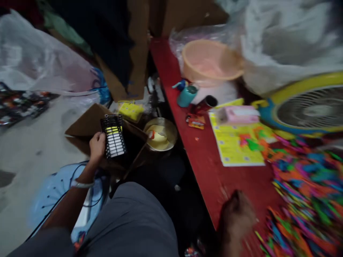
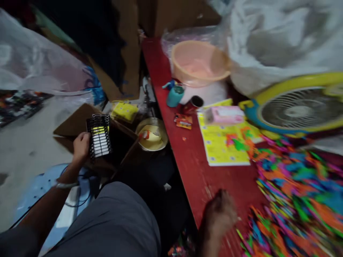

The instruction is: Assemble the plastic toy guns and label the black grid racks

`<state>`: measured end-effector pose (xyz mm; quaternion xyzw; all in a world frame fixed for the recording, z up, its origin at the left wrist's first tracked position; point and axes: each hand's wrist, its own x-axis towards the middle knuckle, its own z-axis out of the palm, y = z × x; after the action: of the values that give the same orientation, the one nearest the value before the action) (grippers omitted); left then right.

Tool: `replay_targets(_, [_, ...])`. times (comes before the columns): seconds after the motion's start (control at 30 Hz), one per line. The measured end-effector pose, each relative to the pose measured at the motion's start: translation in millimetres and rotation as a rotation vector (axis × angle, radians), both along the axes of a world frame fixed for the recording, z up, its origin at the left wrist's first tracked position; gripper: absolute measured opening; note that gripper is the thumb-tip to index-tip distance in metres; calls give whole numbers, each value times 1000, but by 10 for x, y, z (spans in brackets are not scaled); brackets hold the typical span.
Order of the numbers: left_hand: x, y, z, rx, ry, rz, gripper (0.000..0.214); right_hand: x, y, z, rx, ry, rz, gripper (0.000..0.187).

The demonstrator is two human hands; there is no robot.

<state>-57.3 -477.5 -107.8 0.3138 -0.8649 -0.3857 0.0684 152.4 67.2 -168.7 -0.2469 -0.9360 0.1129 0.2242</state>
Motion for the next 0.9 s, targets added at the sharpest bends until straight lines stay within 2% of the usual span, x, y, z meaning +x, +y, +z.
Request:
replay_targets(0.03, [18, 220, 60, 90, 66, -115, 23, -19, -51, 18, 24, -2, -17, 58])
replay_targets(0.1, [5, 803, 130, 240, 154, -336, 19, -55, -125, 36, 23, -8, -32, 60])
replay_targets(0.23, [56, 2313, 246, 512, 114, -738, 12, -102, -150, 20, -1, 30, -109, 54])
replay_targets(0.3, [155, 2972, 295, 608, 63, -1022, 14, -76, -133, 3, -3, 44, -108, 50])
replay_targets(0.37, [188, 3401, 275, 617, 15, -1289, 22, -15, -105, -26, -14, 27, -89, 42])
replay_targets(0.43, [68, 3527, 168, 513, 151, -1333, 28, 42, -54, -68, -24, -33, -90, 28])
replay_targets(0.47, [-47, 3462, 93, 457, 280, -1276, 25, 58, -21, -87, -30, -42, -137, 20])
replay_targets(0.5, [-183, 3313, 15, 395, 411, -1176, 21, 64, 12, -100, -10, -49, -168, 16])
replay_targets(0.53, [-324, 3090, -61, 324, 531, -1050, 19, 63, 41, -103, 12, -67, -139, 16])
replay_targets(0.57, [-458, 2806, -133, 245, 616, -910, 20, 57, 61, -95, 30, -61, -104, 17])
replay_targets(0.63, [-678, 2137, -275, 86, 636, -603, 20, 52, 63, -52, 55, -43, -66, 21])
replay_targets(0.7, [-836, 1460, -451, -31, 458, -265, 25, 67, 15, -3, 51, -11, -136, 18])
replay_targets(0.77, [-957, 898, -697, -92, 91, 74, 34, 101, -68, 27, 23, 9, -259, 10])
replay_targets(0.8, [-1008, 682, -847, -87, -145, 219, 38, 121, -115, 40, 12, 8, -304, 14])
replay_targets(0.87, [-1088, 388, -1186, -35, -352, 316, 43, 163, -208, 97, 13, -28, -343, 33])
replay_targets(0.9, [-1117, 301, -1367, -9, -428, 337, 46, 185, -248, 156, 10, -70, -313, 39])
